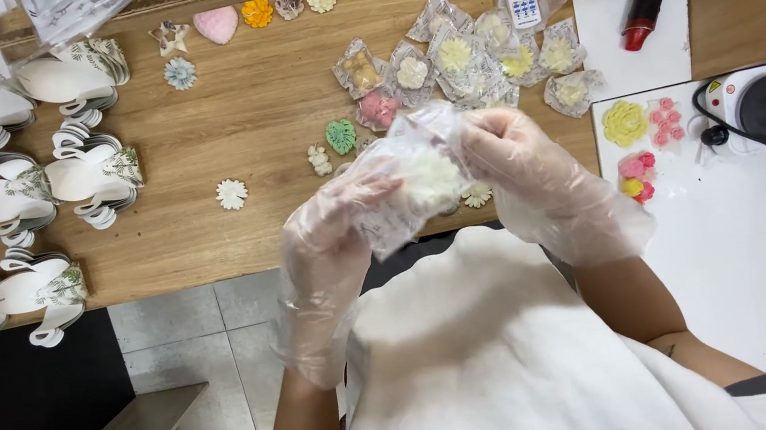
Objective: Packing individual flower-shaped wax or soap items into small plastic bags.
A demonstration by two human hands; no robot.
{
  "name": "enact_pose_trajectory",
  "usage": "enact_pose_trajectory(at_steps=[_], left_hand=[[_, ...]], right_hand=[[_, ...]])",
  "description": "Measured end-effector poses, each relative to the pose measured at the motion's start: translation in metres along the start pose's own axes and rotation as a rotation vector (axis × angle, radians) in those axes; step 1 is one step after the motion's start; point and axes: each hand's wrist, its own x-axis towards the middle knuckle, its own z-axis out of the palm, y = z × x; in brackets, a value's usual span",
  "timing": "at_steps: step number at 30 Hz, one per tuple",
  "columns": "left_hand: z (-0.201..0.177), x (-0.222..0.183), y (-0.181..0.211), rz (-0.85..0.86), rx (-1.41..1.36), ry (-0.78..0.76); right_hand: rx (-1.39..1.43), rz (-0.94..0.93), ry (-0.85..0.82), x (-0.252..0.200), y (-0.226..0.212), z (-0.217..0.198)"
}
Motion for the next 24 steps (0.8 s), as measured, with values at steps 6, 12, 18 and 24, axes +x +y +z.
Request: enact_pose_trajectory(at_steps=[6, 12, 18, 24], left_hand=[[0.005, 0.009, 0.017, 0.531, 0.743, -0.144], [-0.001, -0.001, -0.019, -0.239, -0.689, 0.033], [-0.009, 0.000, -0.043, 0.023, -0.251, -0.004], [-0.006, 0.005, -0.030, 0.060, -0.261, -0.032]], right_hand=[[0.417, 0.422, -0.037, -0.004, -0.003, 0.013], [0.375, 0.351, 0.009, 0.000, -0.002, 0.003], [0.539, 0.219, -0.165, 0.000, 0.006, -0.013], [0.415, 0.292, -0.169, 0.009, 0.004, -0.005]])
